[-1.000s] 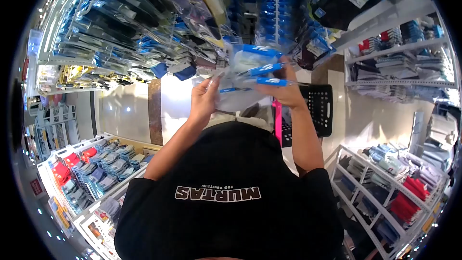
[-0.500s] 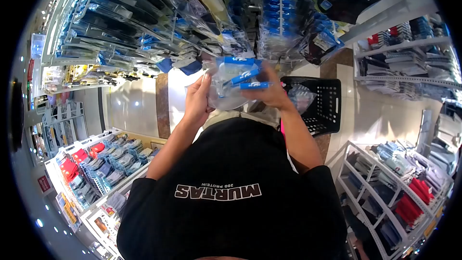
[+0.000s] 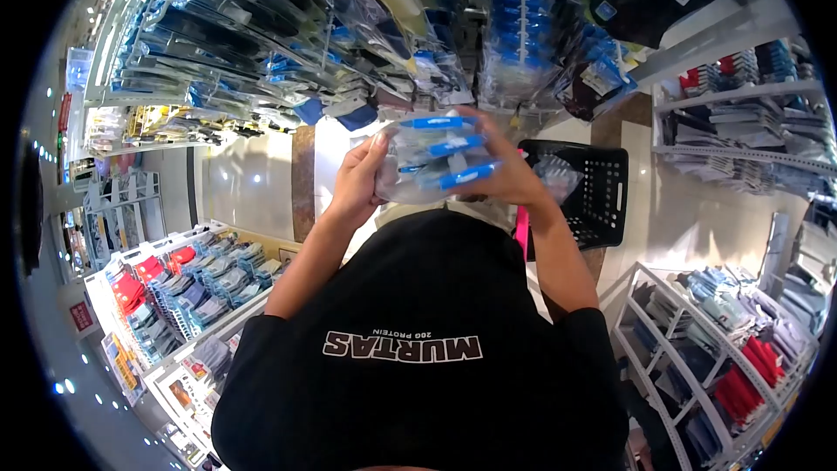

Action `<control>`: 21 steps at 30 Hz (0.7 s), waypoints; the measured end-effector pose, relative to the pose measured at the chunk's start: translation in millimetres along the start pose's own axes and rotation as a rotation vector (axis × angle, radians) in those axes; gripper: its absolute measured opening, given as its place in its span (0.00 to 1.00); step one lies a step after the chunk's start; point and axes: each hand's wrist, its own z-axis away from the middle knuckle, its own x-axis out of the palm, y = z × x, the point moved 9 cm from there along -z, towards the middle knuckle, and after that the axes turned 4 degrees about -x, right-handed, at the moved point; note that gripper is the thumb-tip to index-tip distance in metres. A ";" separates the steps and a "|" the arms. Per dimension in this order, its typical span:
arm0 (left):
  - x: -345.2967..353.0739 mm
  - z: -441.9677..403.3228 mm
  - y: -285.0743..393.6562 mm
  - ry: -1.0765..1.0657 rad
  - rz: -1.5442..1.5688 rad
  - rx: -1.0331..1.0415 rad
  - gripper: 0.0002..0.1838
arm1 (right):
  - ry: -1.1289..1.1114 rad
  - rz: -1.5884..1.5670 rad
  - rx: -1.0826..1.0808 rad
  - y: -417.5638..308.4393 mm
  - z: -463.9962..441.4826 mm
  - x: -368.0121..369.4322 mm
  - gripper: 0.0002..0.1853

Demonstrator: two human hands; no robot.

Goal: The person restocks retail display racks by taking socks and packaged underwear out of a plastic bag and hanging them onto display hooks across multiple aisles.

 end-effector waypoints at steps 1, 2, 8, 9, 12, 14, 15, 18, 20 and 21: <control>1.2 -0.9 -0.7 -0.006 -0.009 0.025 0.23 | -0.026 0.154 -0.113 -3.1 3.0 -6.1 0.59; 1.8 0.0 -0.1 -0.002 -0.020 0.038 0.23 | -0.006 0.115 -0.130 -6.2 6.4 -10.1 0.59; 9.9 4.6 6.1 -0.017 0.002 0.063 0.24 | 0.139 0.214 -0.086 -5.1 26.4 -31.4 0.50; 7.7 2.2 4.3 -0.018 -0.005 0.069 0.24 | 0.190 0.209 -0.117 -15.0 29.1 -32.8 0.47; 8.6 3.3 -0.3 -0.037 0.033 0.033 0.24 | 0.316 0.228 -0.177 -42.3 39.7 -35.2 0.40; 10.1 3.1 -2.9 -0.030 0.072 -0.003 0.23 | 0.346 0.299 -0.198 -46.1 44.4 -41.1 0.37; 10.1 3.1 -5.4 -0.011 0.087 -0.022 0.22 | 0.314 0.366 -0.222 -49.3 44.2 -41.5 0.32; 5.6 -1.3 -18.4 -0.100 0.134 -0.073 0.23 | 0.196 0.627 -0.124 -63.5 45.3 -39.4 0.28; 3.3 -3.4 -30.7 -0.118 0.141 -0.089 0.23 | 0.172 0.572 -0.075 -65.6 44.1 -38.8 0.26; 7.5 -3.1 -31.9 -0.082 0.130 -0.084 0.23 | 0.173 0.492 -0.026 -56.2 47.8 -45.8 0.25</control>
